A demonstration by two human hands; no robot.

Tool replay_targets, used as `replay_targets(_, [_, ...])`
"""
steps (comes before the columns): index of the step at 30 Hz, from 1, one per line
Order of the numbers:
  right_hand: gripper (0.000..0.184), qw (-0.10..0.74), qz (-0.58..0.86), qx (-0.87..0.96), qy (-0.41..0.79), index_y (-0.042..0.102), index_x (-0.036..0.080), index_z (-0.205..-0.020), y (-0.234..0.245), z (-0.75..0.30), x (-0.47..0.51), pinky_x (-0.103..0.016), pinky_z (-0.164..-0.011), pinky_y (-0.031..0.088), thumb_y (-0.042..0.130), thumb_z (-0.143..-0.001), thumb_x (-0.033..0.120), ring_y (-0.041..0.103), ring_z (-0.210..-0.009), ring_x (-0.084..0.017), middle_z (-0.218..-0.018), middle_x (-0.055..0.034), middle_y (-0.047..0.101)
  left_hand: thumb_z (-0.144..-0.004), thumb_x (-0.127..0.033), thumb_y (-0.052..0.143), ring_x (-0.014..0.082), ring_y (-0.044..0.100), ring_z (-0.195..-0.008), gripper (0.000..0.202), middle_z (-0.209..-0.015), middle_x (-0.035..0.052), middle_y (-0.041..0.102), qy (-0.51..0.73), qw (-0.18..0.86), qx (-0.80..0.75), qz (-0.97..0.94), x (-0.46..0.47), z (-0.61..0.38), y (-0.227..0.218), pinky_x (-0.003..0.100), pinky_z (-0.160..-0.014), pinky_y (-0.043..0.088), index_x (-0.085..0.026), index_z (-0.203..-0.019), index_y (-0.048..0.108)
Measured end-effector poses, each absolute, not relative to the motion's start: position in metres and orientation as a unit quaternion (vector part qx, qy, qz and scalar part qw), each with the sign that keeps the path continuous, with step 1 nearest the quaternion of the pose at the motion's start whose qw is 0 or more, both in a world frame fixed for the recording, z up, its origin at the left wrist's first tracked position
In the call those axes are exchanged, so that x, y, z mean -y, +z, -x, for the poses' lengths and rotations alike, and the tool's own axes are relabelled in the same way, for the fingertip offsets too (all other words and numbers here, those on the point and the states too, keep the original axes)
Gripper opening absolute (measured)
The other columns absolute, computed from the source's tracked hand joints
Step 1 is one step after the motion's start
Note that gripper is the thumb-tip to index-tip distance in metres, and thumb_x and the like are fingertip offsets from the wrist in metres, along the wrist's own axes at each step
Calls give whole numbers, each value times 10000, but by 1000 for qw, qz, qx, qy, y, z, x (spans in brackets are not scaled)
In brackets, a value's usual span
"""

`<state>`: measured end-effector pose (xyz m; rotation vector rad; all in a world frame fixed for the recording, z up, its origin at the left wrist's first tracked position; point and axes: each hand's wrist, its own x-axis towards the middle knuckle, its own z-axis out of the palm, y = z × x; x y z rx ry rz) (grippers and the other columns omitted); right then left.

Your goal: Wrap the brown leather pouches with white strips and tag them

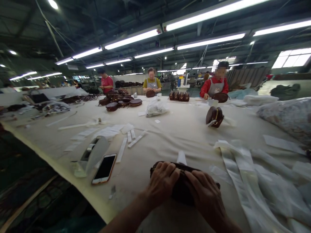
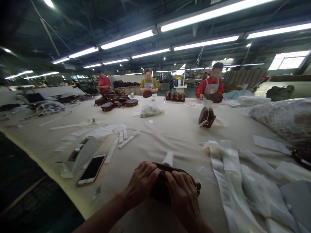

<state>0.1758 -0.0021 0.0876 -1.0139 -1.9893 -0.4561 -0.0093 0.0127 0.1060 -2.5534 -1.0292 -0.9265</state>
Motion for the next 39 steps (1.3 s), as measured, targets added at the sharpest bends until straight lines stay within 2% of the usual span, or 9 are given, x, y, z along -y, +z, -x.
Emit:
replay_targets(4, [306,377,443,799,-154,649,194,-940,91,-174,1,-312,-679,371,359,-971,286,523,-704,-181,-789,-49,599,-900,-214,533,203,482,-832,44,-859,20,558,-259,110,413,866,-10,7,112,339,-739,373,-188,-868,548])
replay_targets(7, [356,357,462,799,-144,644,190,-878,94,-172,2,-323,-673,348,322,-979,302,511,-701,-196,-769,-55,587,-843,-244,640,210,491,-877,84,-914,25,565,-221,69,479,847,-8,10,113,336,-765,378,-201,-885,581])
replay_targets(18, [316,349,478,802,-80,646,224,-893,93,-179,3,-311,-695,379,394,-954,405,571,-755,-191,-809,-43,619,-879,-245,598,192,552,-952,72,-963,15,629,-156,-22,521,839,-9,16,123,309,-850,400,-206,-939,602])
replay_targets(20, [261,352,510,784,-44,637,220,-892,95,-178,0,-302,-671,406,450,-923,400,594,-729,-189,-795,-36,634,-859,-251,625,198,566,-930,152,-957,30,634,-145,-34,542,827,-12,15,129,304,-828,421,-185,-990,586])
replay_targets(24, [343,303,581,755,26,588,204,-1152,108,-178,-7,-311,-688,457,565,-837,339,640,-769,-210,-867,-39,679,-826,-291,662,197,589,-902,371,-967,42,638,-117,-65,566,813,-20,12,143,282,-788,453,-167,-1147,522])
replay_targets(29, [258,198,611,762,89,658,270,-1069,129,-179,-14,-309,-729,464,543,-850,344,654,-873,-219,-997,-28,690,-837,-320,630,214,595,-930,167,-937,45,626,-60,-104,560,820,-31,10,158,271,-770,464,-195,-947,625])
replay_targets(32, [219,200,604,767,83,678,287,-1007,131,-180,-18,-275,-684,457,565,-830,347,663,-811,-193,-923,-5,699,-824,-351,638,232,590,-926,204,-981,83,596,-46,-108,560,820,-37,10,161,295,-760,471,-167,-914,637])
replay_targets(35, [162,222,578,785,35,689,277,-924,126,-182,-21,-259,-604,444,589,-812,337,655,-699,-172,-816,11,687,-791,-364,676,261,548,-1024,238,-1053,97,572,-48,-104,545,831,-45,12,162,344,-850,450,-162,-909,634])
replay_targets(39, [123,258,530,807,-44,682,262,-848,123,-186,-28,-254,-564,447,571,-831,312,630,-657,-164,-716,10,630,-757,-369,710,252,580,-975,251,-959,65,617,-47,-127,524,841,-52,16,162,344,-857,442,-170,-883,621])
